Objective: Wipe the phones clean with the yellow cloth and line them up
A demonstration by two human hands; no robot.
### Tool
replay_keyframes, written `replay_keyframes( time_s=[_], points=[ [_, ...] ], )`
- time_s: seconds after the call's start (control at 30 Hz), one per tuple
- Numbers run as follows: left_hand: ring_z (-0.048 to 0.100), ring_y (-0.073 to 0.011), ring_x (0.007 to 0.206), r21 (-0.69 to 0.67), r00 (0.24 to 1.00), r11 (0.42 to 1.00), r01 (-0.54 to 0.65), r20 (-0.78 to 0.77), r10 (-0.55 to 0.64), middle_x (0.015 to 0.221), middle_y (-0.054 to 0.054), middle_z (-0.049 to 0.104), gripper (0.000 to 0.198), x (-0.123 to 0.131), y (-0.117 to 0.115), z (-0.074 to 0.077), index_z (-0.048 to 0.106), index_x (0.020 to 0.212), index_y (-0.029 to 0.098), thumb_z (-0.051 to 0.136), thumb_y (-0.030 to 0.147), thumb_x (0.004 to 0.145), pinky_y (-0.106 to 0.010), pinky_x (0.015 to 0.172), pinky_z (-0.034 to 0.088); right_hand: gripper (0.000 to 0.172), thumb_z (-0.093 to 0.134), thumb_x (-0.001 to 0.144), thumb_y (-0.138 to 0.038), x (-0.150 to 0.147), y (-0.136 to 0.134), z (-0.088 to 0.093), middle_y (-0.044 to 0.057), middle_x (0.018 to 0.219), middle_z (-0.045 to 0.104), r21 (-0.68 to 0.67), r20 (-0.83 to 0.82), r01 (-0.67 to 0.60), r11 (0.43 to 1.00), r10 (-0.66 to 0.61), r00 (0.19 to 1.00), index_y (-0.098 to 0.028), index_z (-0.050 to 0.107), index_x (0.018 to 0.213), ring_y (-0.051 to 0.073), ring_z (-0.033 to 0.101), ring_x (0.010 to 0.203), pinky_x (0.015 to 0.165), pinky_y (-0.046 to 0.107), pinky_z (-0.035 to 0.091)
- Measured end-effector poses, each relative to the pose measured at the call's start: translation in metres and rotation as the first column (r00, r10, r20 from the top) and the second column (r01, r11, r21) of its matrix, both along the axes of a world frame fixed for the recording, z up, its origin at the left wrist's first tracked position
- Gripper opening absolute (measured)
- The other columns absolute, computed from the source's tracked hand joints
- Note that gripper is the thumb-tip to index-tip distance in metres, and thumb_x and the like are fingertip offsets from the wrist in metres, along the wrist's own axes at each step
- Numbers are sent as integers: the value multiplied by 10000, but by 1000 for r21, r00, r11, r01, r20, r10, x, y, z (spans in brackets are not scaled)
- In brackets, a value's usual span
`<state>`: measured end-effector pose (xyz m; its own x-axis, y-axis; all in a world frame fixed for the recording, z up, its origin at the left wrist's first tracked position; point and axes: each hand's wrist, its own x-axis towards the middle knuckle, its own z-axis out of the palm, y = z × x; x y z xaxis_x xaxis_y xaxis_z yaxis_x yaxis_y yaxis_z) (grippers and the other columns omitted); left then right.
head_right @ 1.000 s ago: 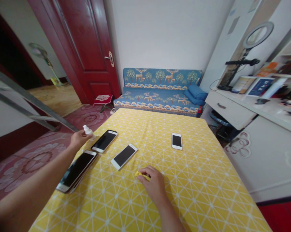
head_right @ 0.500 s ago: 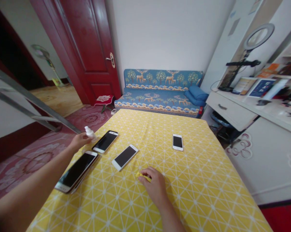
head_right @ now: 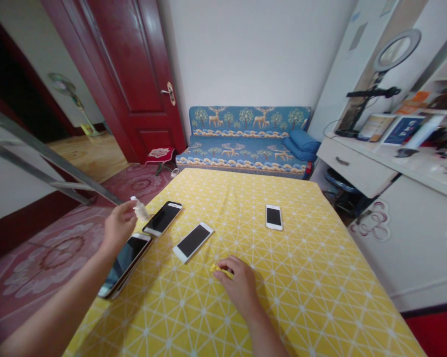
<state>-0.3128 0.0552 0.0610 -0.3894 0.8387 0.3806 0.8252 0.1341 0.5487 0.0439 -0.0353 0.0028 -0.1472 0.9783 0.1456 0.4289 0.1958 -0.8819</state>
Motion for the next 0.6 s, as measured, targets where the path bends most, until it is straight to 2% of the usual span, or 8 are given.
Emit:
replay_keyframes(
  time_s=[0.03, 0.1, 0.17, 0.23, 0.33, 0.47, 0.6],
  points=[
    [640, -204, 961, 76, 987, 987, 140, 70, -145, 1161, -103, 645, 425, 19, -8, -1, 554, 1197, 153, 442, 279, 807, -275, 735, 517, 79, 639, 773, -267, 0, 0, 0, 18, 812, 677, -2, 4, -1, 1000, 1, 1000, -211, 692, 788, 170, 622, 774, 693, 263, 453],
    [648, -197, 892, 2, 913, 918, 397, 104, -395, 1088, -86, 671, 367, 61, -24, -4, 609, 1123, 178, 478, 331, 816, -278, 703, 518, 84, 636, 775, -267, 1, 0, 0, 17, 805, 671, -2, 7, -5, 1000, 5, 1000, -209, 693, 795, 170, 618, 767, 690, 264, 451],
    [641, -202, 892, -91, 882, 877, 471, 61, -467, 1112, -105, 650, 402, 99, -35, -8, 599, 1153, 182, 505, 391, 822, -292, 725, 507, 83, 639, 774, -264, 2, -1, -1, 16, 808, 668, 4, 2, -7, 1000, 7, 1000, -210, 693, 805, 170, 615, 767, 693, 266, 452],
    [626, -258, 957, -262, 876, 853, 452, -48, -479, 1089, -139, 641, 519, 127, -41, -11, 591, 1170, 168, 609, 462, 743, -347, 806, 483, 77, 642, 772, -261, 3, -1, -2, 17, 819, 670, 14, -5, -7, 1000, 7, 1000, -211, 690, 805, 172, 616, 774, 698, 266, 452],
    [602, -322, 1013, -430, 889, 830, 356, -117, -442, 1056, -160, 630, 592, 145, -41, -11, 602, 1115, 167, 719, 454, 610, -393, 848, 445, 74, 646, 769, -256, 3, -1, -5, 18, 835, 672, 27, -9, -7, 1000, 7, 1000, -211, 688, 809, 176, 618, 786, 701, 269, 454],
    [622, -343, 965, -501, 932, 803, 323, 20, -362, 976, -164, 657, 606, 148, -32, -8, 597, 1034, 153, 783, 369, 499, -380, 785, 445, 77, 654, 764, -263, 2, 0, -6, 16, 817, 674, 36, -28, -3, 999, 4, 1000, -212, 698, 801, 176, 618, 770, 693, 271, 455],
    [647, -297, 896, -463, 932, 810, 360, 132, -338, 955, -135, 678, 656, 163, -27, -14, 539, 1113, 152, 778, 310, 523, -331, 713, 455, 131, 652, 773, -310, 3, 2, -3, 26, 764, 673, 44, -139, 71, 997, -64, 988, -196, 711, 799, 167, 603, 694, 630, 264, 454]
  ],
)
